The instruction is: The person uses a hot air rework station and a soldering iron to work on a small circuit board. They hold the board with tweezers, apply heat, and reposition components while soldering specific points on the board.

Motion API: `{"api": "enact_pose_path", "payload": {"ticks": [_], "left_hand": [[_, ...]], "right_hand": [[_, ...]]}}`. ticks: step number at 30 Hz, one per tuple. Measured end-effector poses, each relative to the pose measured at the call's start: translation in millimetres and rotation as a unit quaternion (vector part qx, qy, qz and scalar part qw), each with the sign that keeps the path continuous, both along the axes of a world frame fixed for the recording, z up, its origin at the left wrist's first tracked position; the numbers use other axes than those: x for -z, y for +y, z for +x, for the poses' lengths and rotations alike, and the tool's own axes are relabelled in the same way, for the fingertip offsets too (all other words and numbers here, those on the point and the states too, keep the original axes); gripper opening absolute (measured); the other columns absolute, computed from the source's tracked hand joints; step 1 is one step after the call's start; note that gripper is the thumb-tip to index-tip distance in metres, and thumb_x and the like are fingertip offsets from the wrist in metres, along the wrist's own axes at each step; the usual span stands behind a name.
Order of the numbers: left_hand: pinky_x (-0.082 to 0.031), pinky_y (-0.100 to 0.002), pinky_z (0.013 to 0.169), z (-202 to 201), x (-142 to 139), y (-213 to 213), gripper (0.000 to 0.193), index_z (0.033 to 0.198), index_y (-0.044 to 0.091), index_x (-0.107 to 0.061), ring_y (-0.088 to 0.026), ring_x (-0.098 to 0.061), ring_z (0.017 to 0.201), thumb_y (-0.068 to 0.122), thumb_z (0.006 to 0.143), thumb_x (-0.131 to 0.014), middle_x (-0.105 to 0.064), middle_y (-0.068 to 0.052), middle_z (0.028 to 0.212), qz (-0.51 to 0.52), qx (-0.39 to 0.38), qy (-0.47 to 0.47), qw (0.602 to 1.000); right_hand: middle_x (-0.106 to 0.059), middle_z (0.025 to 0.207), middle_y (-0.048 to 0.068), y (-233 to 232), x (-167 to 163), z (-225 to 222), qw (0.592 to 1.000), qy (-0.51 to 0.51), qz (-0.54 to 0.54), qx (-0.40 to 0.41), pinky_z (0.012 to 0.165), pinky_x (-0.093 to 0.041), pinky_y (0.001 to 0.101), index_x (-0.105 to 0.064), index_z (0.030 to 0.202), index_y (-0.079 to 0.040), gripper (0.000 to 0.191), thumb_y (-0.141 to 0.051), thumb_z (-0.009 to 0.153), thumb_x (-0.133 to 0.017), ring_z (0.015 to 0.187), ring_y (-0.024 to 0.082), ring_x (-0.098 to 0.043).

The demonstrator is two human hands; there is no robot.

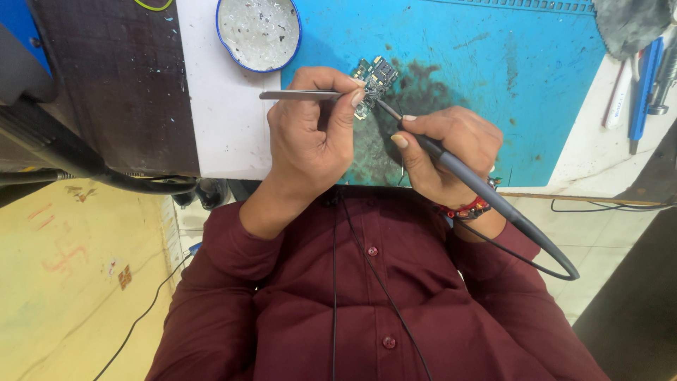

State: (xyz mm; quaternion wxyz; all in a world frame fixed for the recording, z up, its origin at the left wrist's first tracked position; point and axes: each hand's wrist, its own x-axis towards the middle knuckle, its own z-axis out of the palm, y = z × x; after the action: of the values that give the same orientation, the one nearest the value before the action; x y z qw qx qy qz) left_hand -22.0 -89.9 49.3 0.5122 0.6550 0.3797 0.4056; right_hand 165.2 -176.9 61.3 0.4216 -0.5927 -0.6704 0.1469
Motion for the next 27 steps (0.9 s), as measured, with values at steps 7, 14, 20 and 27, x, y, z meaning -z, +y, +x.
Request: {"api": "enact_pose_path", "payload": {"ticks": [7, 14, 20, 27], "left_hand": [[-0.05, -0.021, 0.062, -0.1, 1.1, 0.8, 0.007, 0.113, 0.005, -0.06, -0.007, -0.064, 0.07, 0.004, 0.111, -0.066, -0.069, -0.003, 0.088, 0.03, 0.001, 0.023, 0.999], [-0.049, -0.021, 0.06, 0.6, 1.3, 1.1, 0.007, 0.112, 0.005, -0.06, -0.006, -0.063, 0.067, 0.003, 0.11, -0.067, -0.068, -0.002, 0.09, 0.02, 0.002, 0.024, 1.0], [-0.048, -0.021, 0.059, 0.7, 1.3, 0.8, 0.008, 0.113, 0.004, -0.06, -0.006, -0.062, 0.067, 0.002, 0.11, -0.067, -0.068, -0.003, 0.091, 0.019, 0.003, 0.02, 1.0], [-0.05, -0.02, 0.061, 0.9, 0.7, 0.6, 0.008, 0.114, 0.005, -0.059, -0.006, -0.064, 0.069, 0.003, 0.11, -0.067, -0.069, -0.003, 0.089, 0.023, 0.0, 0.02, 1.0]], "right_hand": [[-0.072, 0.088, 0.012, -0.2, -0.6, 0.1, 1.0, -0.003, -0.005, 0.0, 0.063, -0.052, 0.0306, -0.068, 0.103, 0.0, 0.02, -0.009, 0.096, -0.085, 0.075, 0.025, -0.07], [-0.072, 0.088, 0.012, 0.3, -0.4, 0.4, 1.0, -0.001, -0.002, -0.001, 0.063, -0.052, 0.0306, -0.068, 0.103, 0.0, 0.02, -0.008, 0.096, -0.085, 0.074, 0.025, -0.07], [-0.073, 0.089, 0.012, 0.2, -0.3, 0.3, 1.0, 0.0, -0.003, -0.001, 0.063, -0.052, 0.0306, -0.068, 0.103, -0.001, 0.02, -0.008, 0.096, -0.085, 0.074, 0.025, -0.069], [-0.072, 0.088, 0.012, 0.9, -0.4, 0.2, 1.0, -0.001, -0.002, -0.001, 0.063, -0.052, 0.0305, -0.069, 0.102, -0.001, 0.019, -0.007, 0.095, -0.085, 0.074, 0.025, -0.07]]}}
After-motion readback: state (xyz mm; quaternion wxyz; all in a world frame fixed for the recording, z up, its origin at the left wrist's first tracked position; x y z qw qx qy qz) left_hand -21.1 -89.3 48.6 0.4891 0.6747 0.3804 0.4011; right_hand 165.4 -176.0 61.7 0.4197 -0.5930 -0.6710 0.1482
